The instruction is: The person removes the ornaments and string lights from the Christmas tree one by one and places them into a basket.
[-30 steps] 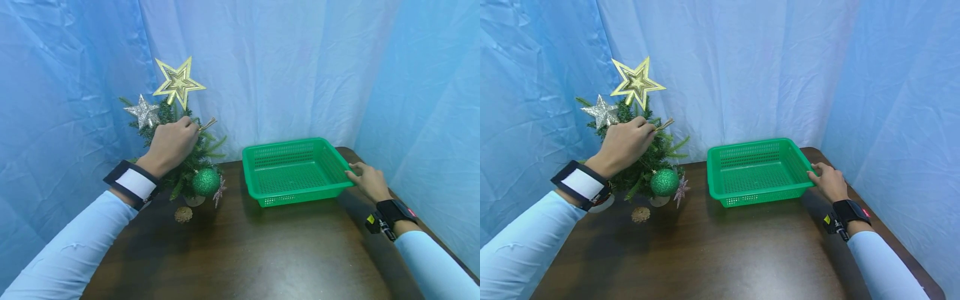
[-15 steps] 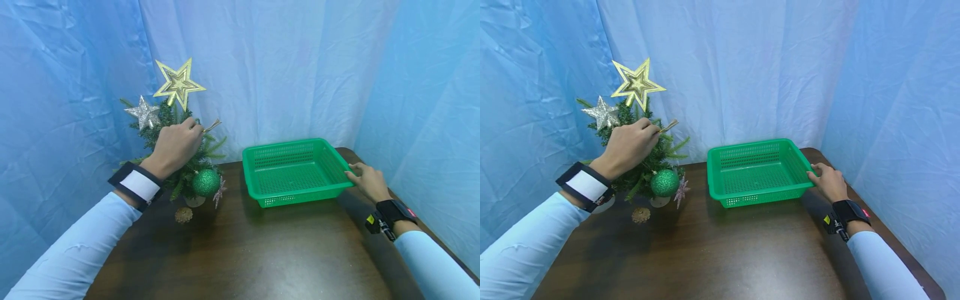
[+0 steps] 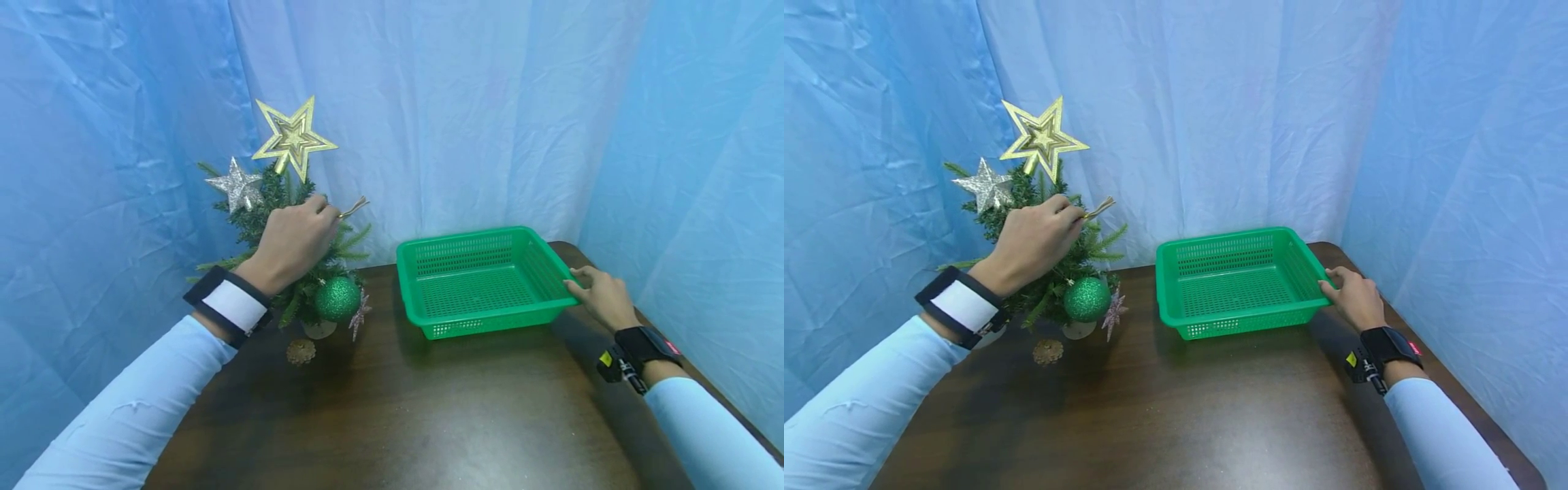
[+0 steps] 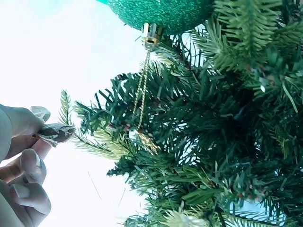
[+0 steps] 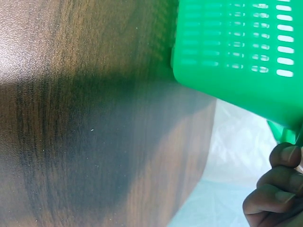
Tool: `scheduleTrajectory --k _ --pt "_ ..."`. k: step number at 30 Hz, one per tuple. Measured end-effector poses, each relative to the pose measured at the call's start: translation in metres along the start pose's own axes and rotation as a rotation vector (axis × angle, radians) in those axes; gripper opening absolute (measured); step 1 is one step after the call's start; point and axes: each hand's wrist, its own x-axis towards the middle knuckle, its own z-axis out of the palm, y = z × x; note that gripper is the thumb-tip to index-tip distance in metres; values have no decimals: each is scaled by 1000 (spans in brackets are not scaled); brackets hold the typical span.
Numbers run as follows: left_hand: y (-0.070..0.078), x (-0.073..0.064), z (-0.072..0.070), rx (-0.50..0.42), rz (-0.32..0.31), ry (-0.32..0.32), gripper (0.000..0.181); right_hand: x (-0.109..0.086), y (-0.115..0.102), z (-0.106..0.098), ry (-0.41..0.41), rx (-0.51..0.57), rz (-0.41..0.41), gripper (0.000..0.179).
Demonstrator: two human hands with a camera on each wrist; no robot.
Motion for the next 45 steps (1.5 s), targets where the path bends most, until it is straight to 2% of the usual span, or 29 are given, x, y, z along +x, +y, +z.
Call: scheduleTrajectory --k 5,13,21,26,30,36,45 --pt "5 2 1 -10 5 -1 24 0 1 0 -2 -2 7 46" --pt "15 4 6 -25 8 -4 18 -1 1 0 -3 -10 26 46" --pt "21 3 13 -58 11 -15 22 -1 0 1 -1 -7 18 46" --pt "25 5 17 -64 29 -2 18 -1 -1 0 4 -1 10 46" --pt "28 6 20 -74 31 -18 16 -2 -2 1 6 0 6 45" --pt "31 6 21 -78 24 -33 16 -1 -2 1 4 2 0 46" --pt "34 10 19 -74 26 -22 18 2 0 1 4 -3 7 46"
